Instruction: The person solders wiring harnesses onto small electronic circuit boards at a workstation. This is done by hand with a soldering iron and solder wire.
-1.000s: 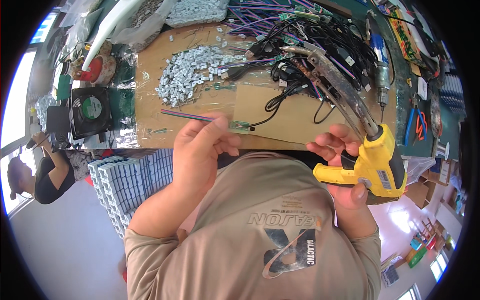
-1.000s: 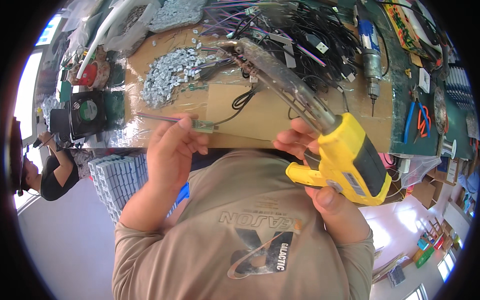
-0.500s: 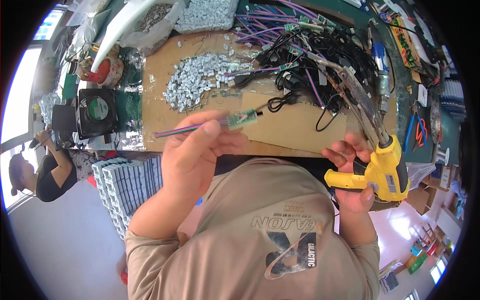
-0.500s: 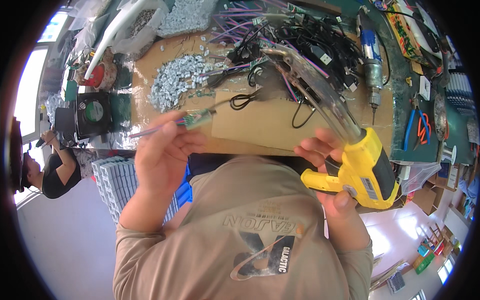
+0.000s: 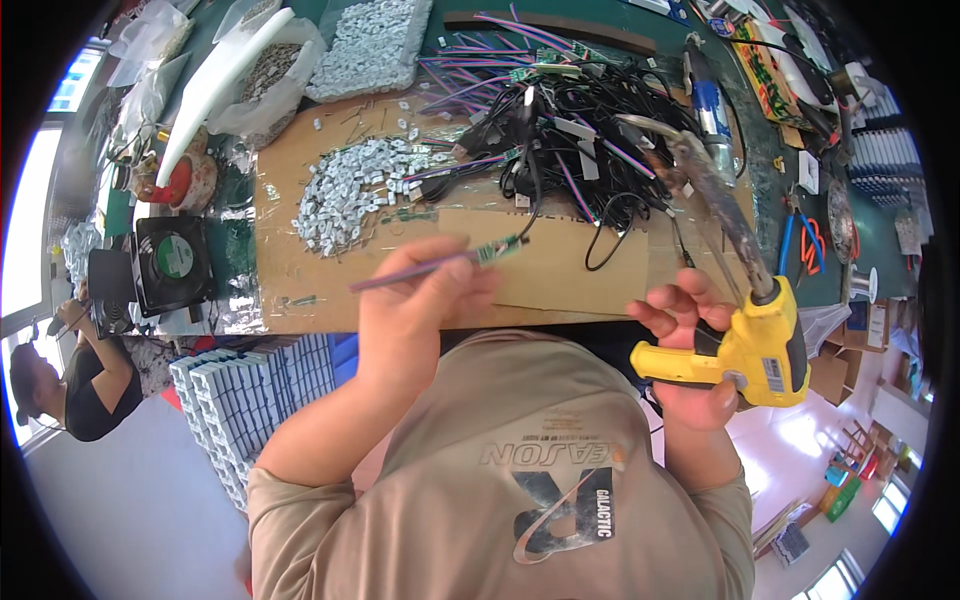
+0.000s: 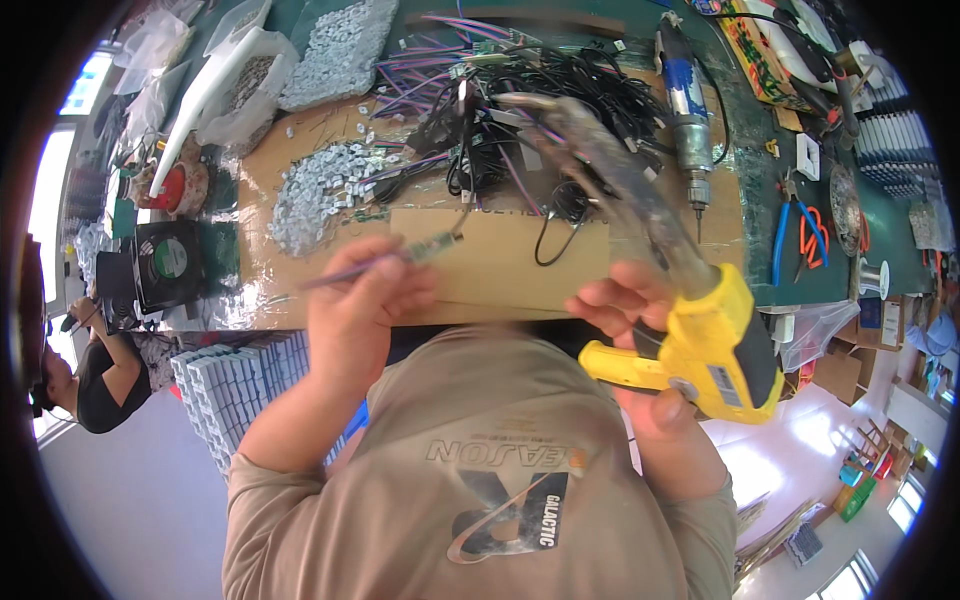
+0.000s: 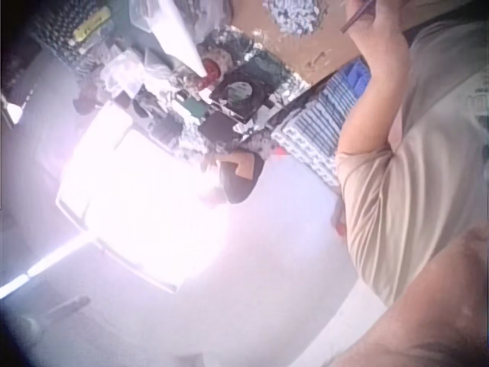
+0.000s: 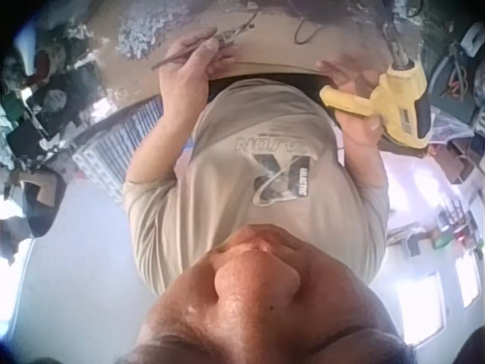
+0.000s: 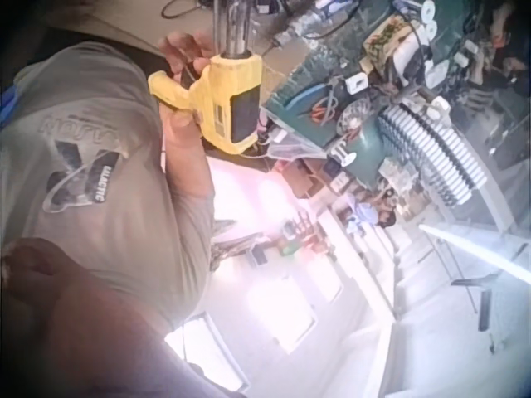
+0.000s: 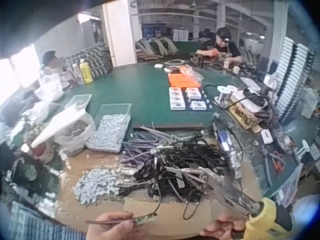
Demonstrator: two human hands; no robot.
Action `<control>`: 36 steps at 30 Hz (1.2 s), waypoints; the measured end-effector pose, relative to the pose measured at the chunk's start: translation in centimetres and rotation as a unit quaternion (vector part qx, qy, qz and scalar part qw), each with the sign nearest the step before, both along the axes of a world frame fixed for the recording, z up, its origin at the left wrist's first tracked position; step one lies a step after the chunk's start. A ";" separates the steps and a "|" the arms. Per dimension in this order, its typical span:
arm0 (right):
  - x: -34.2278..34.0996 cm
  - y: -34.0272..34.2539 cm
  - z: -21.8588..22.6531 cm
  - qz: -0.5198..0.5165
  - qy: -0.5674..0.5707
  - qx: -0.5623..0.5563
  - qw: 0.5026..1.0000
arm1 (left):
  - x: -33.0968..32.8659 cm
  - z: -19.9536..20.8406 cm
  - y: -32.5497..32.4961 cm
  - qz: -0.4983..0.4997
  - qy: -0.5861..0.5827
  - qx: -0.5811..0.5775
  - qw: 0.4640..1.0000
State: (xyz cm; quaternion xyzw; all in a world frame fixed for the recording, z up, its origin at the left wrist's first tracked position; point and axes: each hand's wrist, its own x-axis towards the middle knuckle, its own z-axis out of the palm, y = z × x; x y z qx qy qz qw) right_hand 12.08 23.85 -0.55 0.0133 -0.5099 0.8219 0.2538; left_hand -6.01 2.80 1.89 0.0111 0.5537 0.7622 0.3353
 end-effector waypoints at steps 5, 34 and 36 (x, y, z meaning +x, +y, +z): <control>-3.2 -2.1 1.3 0.085 -0.055 -0.046 0.994 | 1.2 -0.9 -0.7 -0.049 0.120 -0.098 0.987; -8.7 -4.3 -1.8 0.089 -0.143 -0.011 0.986 | -2.4 0.9 -0.9 -0.308 0.516 -0.371 0.708; -8.9 -4.2 -1.9 0.091 -0.137 -0.011 0.986 | -2.8 1.9 -0.3 -0.325 0.470 -0.382 0.726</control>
